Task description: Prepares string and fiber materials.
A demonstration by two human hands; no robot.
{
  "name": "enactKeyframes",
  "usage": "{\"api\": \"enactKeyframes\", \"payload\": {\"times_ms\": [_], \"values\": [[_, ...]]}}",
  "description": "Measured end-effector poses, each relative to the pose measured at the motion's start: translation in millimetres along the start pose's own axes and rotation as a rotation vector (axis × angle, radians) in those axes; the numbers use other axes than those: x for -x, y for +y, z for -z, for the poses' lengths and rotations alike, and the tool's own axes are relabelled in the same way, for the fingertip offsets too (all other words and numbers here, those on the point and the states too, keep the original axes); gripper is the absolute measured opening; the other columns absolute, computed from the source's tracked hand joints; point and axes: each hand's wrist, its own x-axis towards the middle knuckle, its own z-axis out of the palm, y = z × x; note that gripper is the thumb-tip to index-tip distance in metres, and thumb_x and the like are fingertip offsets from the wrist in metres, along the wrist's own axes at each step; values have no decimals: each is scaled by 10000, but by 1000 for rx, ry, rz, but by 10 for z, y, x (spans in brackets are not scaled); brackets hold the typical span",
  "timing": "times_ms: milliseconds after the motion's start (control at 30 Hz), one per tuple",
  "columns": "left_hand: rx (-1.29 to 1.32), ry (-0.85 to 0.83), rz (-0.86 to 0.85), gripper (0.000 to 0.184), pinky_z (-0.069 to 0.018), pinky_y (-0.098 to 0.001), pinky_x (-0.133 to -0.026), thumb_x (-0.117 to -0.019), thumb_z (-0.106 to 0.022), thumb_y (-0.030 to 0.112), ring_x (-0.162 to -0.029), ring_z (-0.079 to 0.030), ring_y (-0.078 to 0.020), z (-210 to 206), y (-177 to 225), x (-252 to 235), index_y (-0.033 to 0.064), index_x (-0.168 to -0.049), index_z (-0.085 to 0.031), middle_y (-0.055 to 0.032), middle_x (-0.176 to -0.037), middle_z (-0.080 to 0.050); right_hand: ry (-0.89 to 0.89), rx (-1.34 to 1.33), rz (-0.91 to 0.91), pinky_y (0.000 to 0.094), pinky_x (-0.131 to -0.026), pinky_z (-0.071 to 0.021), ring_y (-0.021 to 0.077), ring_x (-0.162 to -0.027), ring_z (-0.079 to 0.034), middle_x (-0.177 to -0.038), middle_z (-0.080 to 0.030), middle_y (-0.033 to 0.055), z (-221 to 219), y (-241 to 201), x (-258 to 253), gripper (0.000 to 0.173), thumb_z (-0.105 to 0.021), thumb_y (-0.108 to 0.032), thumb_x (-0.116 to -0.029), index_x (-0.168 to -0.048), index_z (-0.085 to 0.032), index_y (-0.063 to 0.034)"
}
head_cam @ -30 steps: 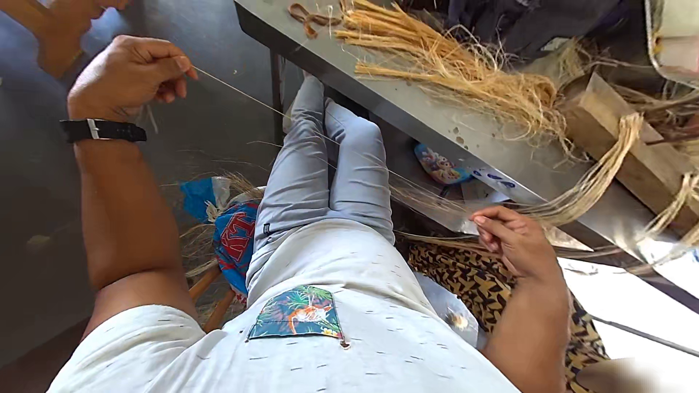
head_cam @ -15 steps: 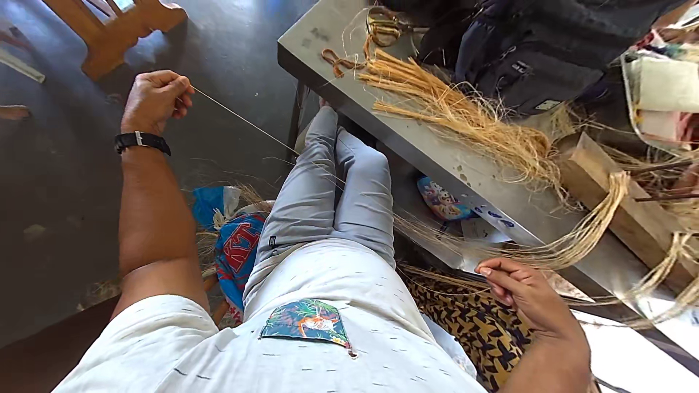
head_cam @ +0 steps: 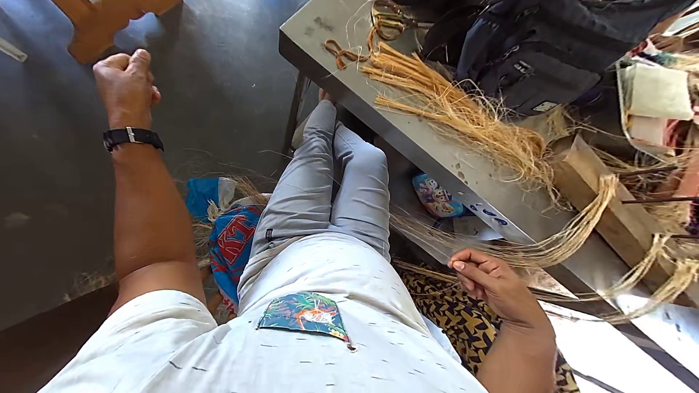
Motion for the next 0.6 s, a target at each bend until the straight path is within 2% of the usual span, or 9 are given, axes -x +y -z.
{"api": "enactKeyframes", "payload": {"times_ms": [67, 133, 200, 267, 300, 367, 433, 500, 600], "values": [[6, -188, -33, 242, -539, -234, -586, -1004, -613, 301, -591, -565, -27, -58, 166, 187, 127, -1171, -590, 62, -824, -577, 13, -65, 83, 144, -444, -440, -11, -470, -501, -624, -593, -78, -93, -130, -59, 96, -634, -196, -982, -994, -727, -174], [69, -381, -59, 154, -541, -237, -553, -1029, -596, 299, -570, -580, -37, -244, 348, 380, 152, -1057, -629, 83, -726, -585, 34, -118, 170, 161, -467, -469, 7, -487, -520, -636, -596, -73, -205, -301, -149, 99, -640, -224, -996, -1007, -725, -174], [108, -703, -160, 373, -552, -271, -535, -1088, -465, 359, -539, -590, -67, -496, 617, 673, 121, -899, -682, 64, -647, -603, 47, -146, 240, 166, -479, -474, 10, -501, -519, -655, -592, -83, -346, -508, -240, 109, -636, -249, -1007, -1021, -723, -185], [120, -1143, -325, 530, -545, -300, -499, -1103, -339, 341, -514, -601, -101, -775, 928, 1152, 58, -870, -723, -5, -635, -643, 47, -157, 306, 167, -493, -483, 13, -520, -531, -682, -606, -83, -489, -701, -328, 115, -638, -251, -1011, -1042, -723, -178], [123, -1379, -395, 538, -550, -290, -481, -1106, -321, 320, -508, -610, -96, -922, 1055, 1448, 47, -928, -750, -22, -651, -668, 39, -148, 342, 166, -506, -490, 13, -534, -539, -700, -616, -81, -554, -778, -365, 120, -634, -242, -1016, -1054, -719, -166], [141, -1751, -401, 487, -522, -262, -459, -1123, -341, 332, -497, -581, -79, -1239, 1176, 2064, 49, -1172, -734, -44, -728, -698, 8, -104, 405, 169, -529, -499, 14, -562, -551, -740, -637, -72, -666, -886, -439, 120, -629, -215, -1022, -1066, -711, -140], [231, -1810, -298, 447, -485, -235, -470, -1129, -361, 337, -512, -559, -75, -1533, 1138, 2528, 62, -1365, -623, -66, -803, -704, -21, -33, 447, 162, -531, -498, 13, -581, -561, -780, -659, -58, -753, -923, -499, 120, -615, -164, -1024, -1063, -708, -100], [501, -1636, -114, 442, -488, -213, -471, -1134, -319, 270, -499, -547, -74, -1744, 1036, 2747, 41, -1410, -578, -65, -740, -661, -43, 43, 444, 151, -523, -488, 5, -582, -558, -781, -656, -58, -787, -892, -530, 118, -599, -122, -1019, -1052, -702, -75], [697, -1310, 55, 462, -490, -231, -481, -1132, -302, 292, -507, -540, -88, -1838, 1012, 2707, 22, -1242, -660, -29, -670, -607, -84, 97, 391, 153, -509, -466, 9, -573, -536, -761, -633, -48, -718, -734, -534, 130, -587, -110, -1023, -1046, -705, -60]]}}
